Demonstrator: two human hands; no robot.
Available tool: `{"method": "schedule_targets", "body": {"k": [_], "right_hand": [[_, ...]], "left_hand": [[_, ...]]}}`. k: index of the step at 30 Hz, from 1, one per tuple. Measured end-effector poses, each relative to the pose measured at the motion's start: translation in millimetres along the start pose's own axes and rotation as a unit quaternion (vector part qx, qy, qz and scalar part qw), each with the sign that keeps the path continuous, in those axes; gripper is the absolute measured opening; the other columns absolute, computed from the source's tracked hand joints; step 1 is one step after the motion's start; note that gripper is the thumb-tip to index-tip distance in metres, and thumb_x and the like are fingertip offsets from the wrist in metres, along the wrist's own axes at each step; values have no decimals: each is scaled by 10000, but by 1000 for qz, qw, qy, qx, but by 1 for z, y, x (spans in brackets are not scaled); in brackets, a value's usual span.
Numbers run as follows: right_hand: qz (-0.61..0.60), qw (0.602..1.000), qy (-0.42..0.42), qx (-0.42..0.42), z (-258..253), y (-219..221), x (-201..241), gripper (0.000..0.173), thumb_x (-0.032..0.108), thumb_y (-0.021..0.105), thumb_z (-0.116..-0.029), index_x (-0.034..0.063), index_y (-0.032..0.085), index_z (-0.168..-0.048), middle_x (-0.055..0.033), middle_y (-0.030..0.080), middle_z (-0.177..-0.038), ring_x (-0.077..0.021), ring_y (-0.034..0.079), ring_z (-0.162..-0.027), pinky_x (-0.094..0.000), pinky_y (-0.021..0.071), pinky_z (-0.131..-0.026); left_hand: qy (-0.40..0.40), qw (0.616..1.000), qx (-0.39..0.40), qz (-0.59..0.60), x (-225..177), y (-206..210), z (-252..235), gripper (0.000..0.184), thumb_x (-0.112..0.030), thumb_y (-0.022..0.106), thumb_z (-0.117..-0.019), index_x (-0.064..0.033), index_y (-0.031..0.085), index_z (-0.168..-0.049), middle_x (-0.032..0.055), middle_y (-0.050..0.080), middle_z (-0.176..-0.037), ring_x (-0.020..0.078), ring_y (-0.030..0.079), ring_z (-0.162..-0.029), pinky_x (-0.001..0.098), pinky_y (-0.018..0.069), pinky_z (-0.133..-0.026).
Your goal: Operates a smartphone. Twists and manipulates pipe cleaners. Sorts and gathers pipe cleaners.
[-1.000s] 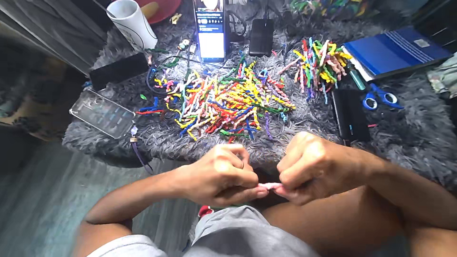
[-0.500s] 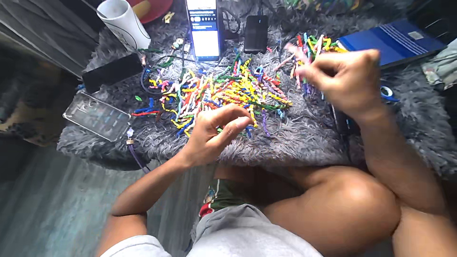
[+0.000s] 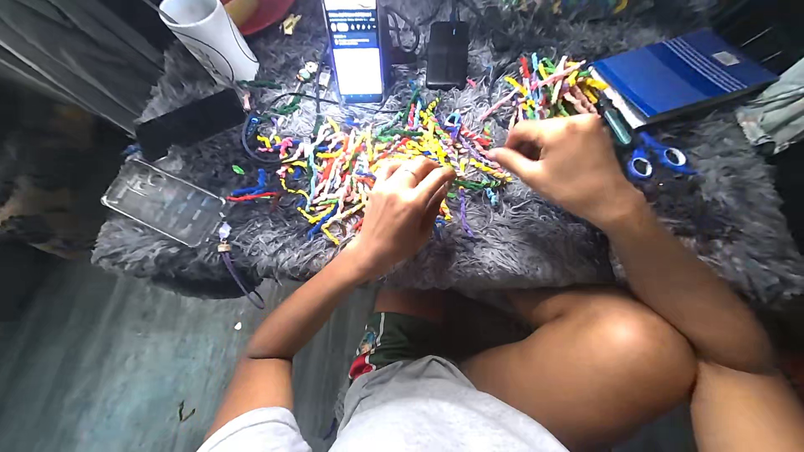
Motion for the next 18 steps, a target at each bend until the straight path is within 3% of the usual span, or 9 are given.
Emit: {"method": "schedule_targets", "body": {"k": [3, 6, 9, 13, 15, 16, 18], "right_hand": [[-24, 995, -49, 79, -1, 24, -2, 239, 239, 683, -982, 8, 742, -1000, -189, 725, -911, -386, 711, -831, -625, 537, -743], [-34, 987, -69, 143, -5, 49, -11, 206, 194, 719, -959, 18, 740, -1064, -189, 687, -1018, -361, 682, -832, -585, 542, -740], [-54, 987, -83, 125, -4, 58, -16, 134, 100, 688, -954, 5, 743, -1032, -187, 691, -1014, -346, 680, -801, -570, 544, -722], [-37, 992, -114, 48, 1, 41, 1, 147, 93, 638, -965, -10, 715, -1037, -185, 693, -931, -347, 687, -766, -547, 543, -669], [-17, 988, -155, 24, 9, 26, 17, 151, 104, 630, -980, 20, 729, -1058, -165, 702, -906, -337, 704, -768, -514, 551, -642], [2, 984, -177, 10, 13, 19, 24, 157, 115, 612, -994, 43, 737, -1055, -145, 701, -897, -322, 705, -767, -481, 549, -618], [25, 976, -215, -16, 22, 4, 36, 186, 134, 580, -1013, 57, 748, -1038, -125, 696, -887, -308, 694, -779, -434, 534, -603]], "left_hand": [[-11, 999, 15, -28, 5, 11, -4, 211, -83, 609, -985, -38, 725, -1156, 175, 696, -1155, 333, 644, -1140, 511, 440, -1018], [-28, 998, 53, -29, 8, 21, -5, 224, -90, 623, -974, -36, 721, -1168, 197, 658, -1255, 377, 608, -1190, 547, 438, -1016], [-23, 997, 66, -31, 5, 27, -3, 266, -103, 598, -989, -49, 716, -1221, 190, 635, -1345, 377, 580, -1274, 559, 416, -1061], [-4, 997, 28, -74, 0, 28, -1, 317, -141, 590, -1008, -62, 691, -1298, 168, 655, -1337, 354, 587, -1286, 542, 410, -1082], [7, 994, 9, -109, -6, 23, 0, 271, -120, 577, -1019, -44, 713, -1240, 156, 714, -1175, 334, 653, -1153, 513, 439, -1044], [20, 993, 0, -113, -9, 19, 0, 226, -87, 571, -1016, -23, 729, -1165, 146, 716, -1001, 322, 670, -994, 496, 448, -991], [41, 994, -7, -98, -18, 6, 6, 191, -53, 556, -1005, -8, 734, -1060, 108, 687, -804, 269, 667, -786, 455, 486, -929]]}}
Point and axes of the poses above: each hand's wrist, its own z-axis away from the middle knuckle, its own y-axis out of the palm, x = y × z, the point moved 1 cm from there along -z, towards the middle knuckle
